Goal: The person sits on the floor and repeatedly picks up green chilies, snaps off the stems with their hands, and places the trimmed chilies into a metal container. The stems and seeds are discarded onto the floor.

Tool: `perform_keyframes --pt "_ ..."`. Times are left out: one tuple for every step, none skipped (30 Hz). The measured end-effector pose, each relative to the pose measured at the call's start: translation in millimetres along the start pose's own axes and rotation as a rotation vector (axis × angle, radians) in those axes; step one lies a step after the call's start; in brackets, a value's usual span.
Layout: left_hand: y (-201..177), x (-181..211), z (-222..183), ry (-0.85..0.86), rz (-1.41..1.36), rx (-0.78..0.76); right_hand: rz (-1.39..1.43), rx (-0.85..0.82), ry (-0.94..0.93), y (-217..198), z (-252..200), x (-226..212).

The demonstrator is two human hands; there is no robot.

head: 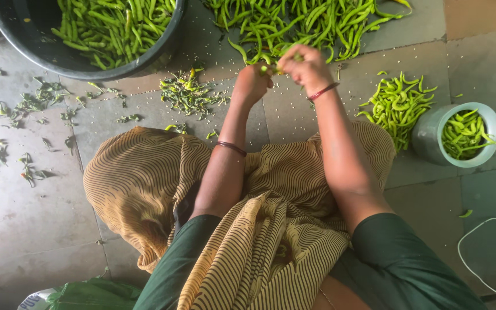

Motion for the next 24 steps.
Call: perform_keyframes --pt "-3 -8 3 -0.050 0.041 0.075 -0.116 -0.058 -0.043 6 0 0" --pt "-7 -14 6 -0.005 0.110 0.206 -0.109 -0.170 -0.097 14 -3 2" --pt "-12 -19 8 0.043 0.181 0.334 -0.102 -0.283 -0.150 21 -4 4" --pt "-16 -21 12 0.099 0.250 0.461 -0.097 -0.393 -0.206 26 -3 5" --pt "-22 -25 14 0.129 0.207 0.522 -0.111 -0.434 -0.120 30 -3 12" --pt "-26 -26 17 0.159 0.156 0.590 -0.130 -0.483 -0.034 29 1 19" --pt "-28 -26 19 0.189 0.106 0.657 -0.148 -0.532 0.052 26 6 27" --pt "-28 -29 20 0.078 -0.113 0.592 -0.164 -0.315 0.060 17 14 36" --pt "-27 -30 21 -0.032 -0.330 0.522 -0.179 -0.098 0.066 4 25 45" --pt "-25 -28 22 -0.139 -0.543 0.448 -0.190 0.119 0.066 -10 38 57" --pt "-22 -21 22 -0.025 -0.419 0.467 -0.226 0.277 0.149 -34 51 68" --pt "-17 -14 20 0.086 -0.297 0.484 -0.265 0.432 0.235 -59 63 81" --pt "-13 -8 18 0.196 -0.174 0.500 -0.296 0.531 0.279 -80 72 95" --pt "-11 -4 17 0.166 -0.139 0.478 -0.360 0.565 0.284 -91 78 112" --pt "-9 -1 16 0.135 -0.105 0.455 -0.431 0.570 0.274 -97 85 129" --pt "-7 0 15 0.104 -0.069 0.427 -0.520 0.542 0.254 -96 89 146" --pt "-5 0 14 0.074 -0.054 0.407 -0.617 0.510 0.209 -90 92 161" --pt "-3 -1 15 0.050 -0.041 0.384 -0.728 0.492 0.162 -85 95 172" --pt "-1 -2 16 0.026 -0.027 0.361 -0.810 0.497 0.138 -82 94 178" --pt "0 -3 16 0.062 0.003 0.347 -0.871 0.507 0.116 -78 95 178" --pt "2 -5 15 0.099 0.033 0.333 -0.898 0.505 0.119 -75 94 175" --pt "3 -7 15 0.135 0.064 0.322 -0.895 0.490 0.151 -74 91 167" --pt "4 -9 14 0.140 0.042 0.285 -0.935 0.420 0.226 -74 87 157" --pt "5 -12 13 0.142 0.017 0.251 -0.690 0.417 0.274 -75 80 146"
Point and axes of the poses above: each hand's wrist, its own z-axis towards the middle knuckle, its own y-axis out of the palm, x = y × z, the point moved 2 cm from there along z, towards the middle knuckle, and after that the axes turned 11 degrees about -z, right-handed, at the moved point
